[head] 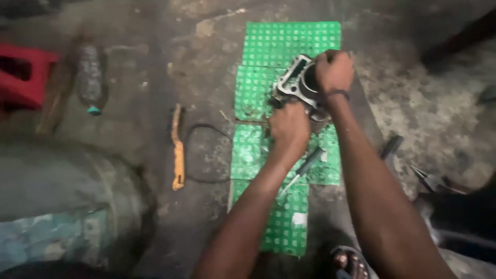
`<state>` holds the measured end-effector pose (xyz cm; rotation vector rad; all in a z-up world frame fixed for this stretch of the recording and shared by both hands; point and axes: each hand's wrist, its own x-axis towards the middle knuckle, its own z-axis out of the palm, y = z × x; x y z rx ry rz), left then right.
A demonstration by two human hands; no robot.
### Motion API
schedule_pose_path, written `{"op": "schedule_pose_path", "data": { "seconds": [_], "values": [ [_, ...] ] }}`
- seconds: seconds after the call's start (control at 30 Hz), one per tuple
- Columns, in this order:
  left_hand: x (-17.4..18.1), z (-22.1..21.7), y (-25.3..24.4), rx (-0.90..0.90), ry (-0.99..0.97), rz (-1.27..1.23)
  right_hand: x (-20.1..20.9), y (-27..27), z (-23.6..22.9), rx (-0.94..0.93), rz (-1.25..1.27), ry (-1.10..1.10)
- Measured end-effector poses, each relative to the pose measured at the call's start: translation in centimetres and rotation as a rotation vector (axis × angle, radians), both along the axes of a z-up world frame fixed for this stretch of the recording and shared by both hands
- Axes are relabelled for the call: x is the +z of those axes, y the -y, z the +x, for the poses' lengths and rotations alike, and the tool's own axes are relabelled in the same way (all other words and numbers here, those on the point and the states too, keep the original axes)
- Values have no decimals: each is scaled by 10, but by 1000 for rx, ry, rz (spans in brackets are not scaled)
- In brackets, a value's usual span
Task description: The recorder is disassembling and inspecting internal engine components on a protective mat.
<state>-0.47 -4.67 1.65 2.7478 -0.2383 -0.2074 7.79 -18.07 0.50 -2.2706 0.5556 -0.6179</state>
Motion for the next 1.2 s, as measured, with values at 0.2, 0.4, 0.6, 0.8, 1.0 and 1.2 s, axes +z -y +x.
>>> {"op": "schedule_pose_path", "data": {
  "seconds": [0.2, 0.4, 0.6, 0.8, 1.0, 1.2],
  "values": [
    [-25, 11, -5, 24, 129, -321, -59, 24, 27, -43, -272, 189],
    [1, 6, -37, 107, -43, -390, -6, 0, 6, -38, 68, -33],
    [-1, -12, -28, 49, 57, -259, -32, 8, 14, -51, 44, 145],
    [-25, -12, -37, 73, 58, -266, -26, 5, 11, -86, 63, 80],
    [0, -11, -56, 99, 32, -427, -1, -4, 3, -37, 162, -11],
    [-11, 3, -46, -24, 99, -130, -28, 7, 11, -39, 112, 138]
  ]
}}
